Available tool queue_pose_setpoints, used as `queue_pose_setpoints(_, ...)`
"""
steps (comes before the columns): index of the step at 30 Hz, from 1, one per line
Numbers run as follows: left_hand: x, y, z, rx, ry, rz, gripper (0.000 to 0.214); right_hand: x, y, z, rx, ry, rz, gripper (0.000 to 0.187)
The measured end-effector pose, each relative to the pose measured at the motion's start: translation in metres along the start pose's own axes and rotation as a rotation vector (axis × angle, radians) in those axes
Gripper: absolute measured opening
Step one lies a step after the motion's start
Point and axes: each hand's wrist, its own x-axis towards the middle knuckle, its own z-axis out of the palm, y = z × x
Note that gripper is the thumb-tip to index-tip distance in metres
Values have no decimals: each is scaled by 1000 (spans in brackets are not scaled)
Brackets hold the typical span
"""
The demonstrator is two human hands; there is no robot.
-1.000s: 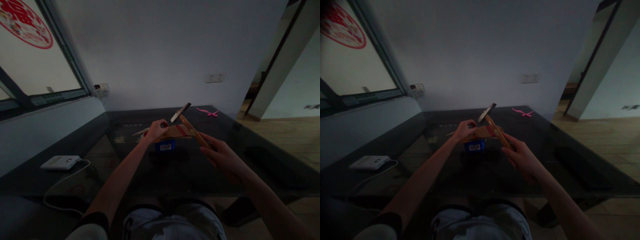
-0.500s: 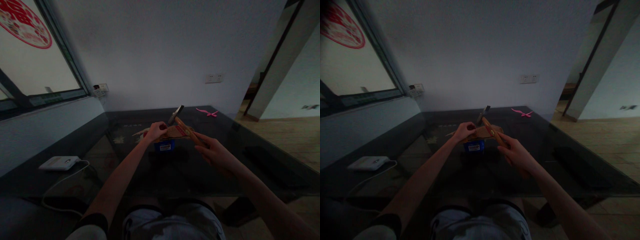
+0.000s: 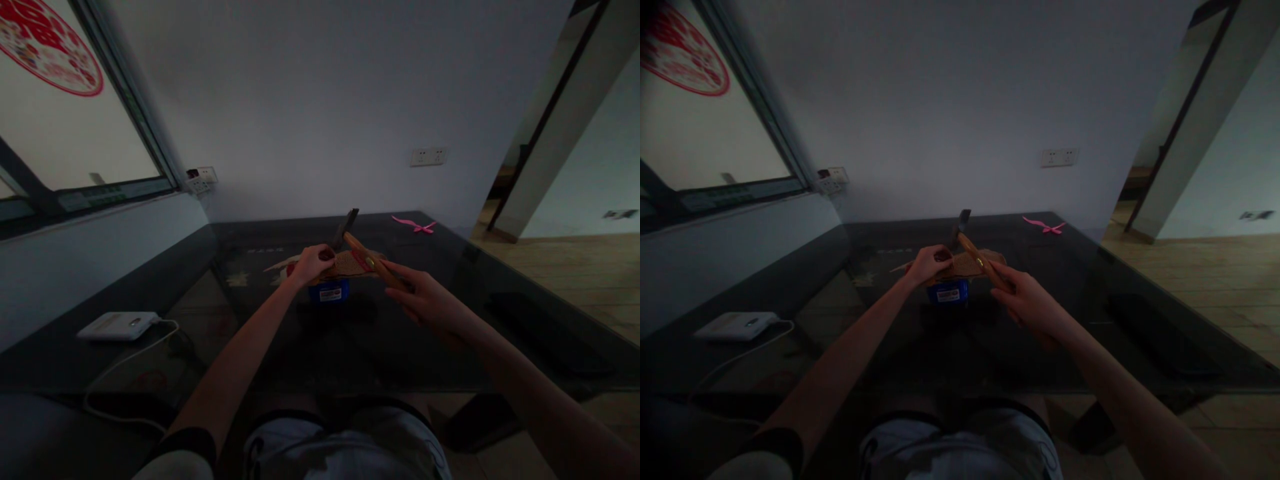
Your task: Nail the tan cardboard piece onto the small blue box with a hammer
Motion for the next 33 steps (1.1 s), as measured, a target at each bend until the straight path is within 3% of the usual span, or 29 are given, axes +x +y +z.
queue_pose_setpoints(7,-1,1,-1,35,-12,-38,20,2,0,-6,-79,-51,18,62)
queue_pose_setpoints(28,0,5,-2,65,-62,-120,20,-3,-14,-10,-139,-5,9,62)
queue_pose_setpoints(33,-1,6,-3,82,-60,-104,22,-2,-8,-7,-147,-66,21,59)
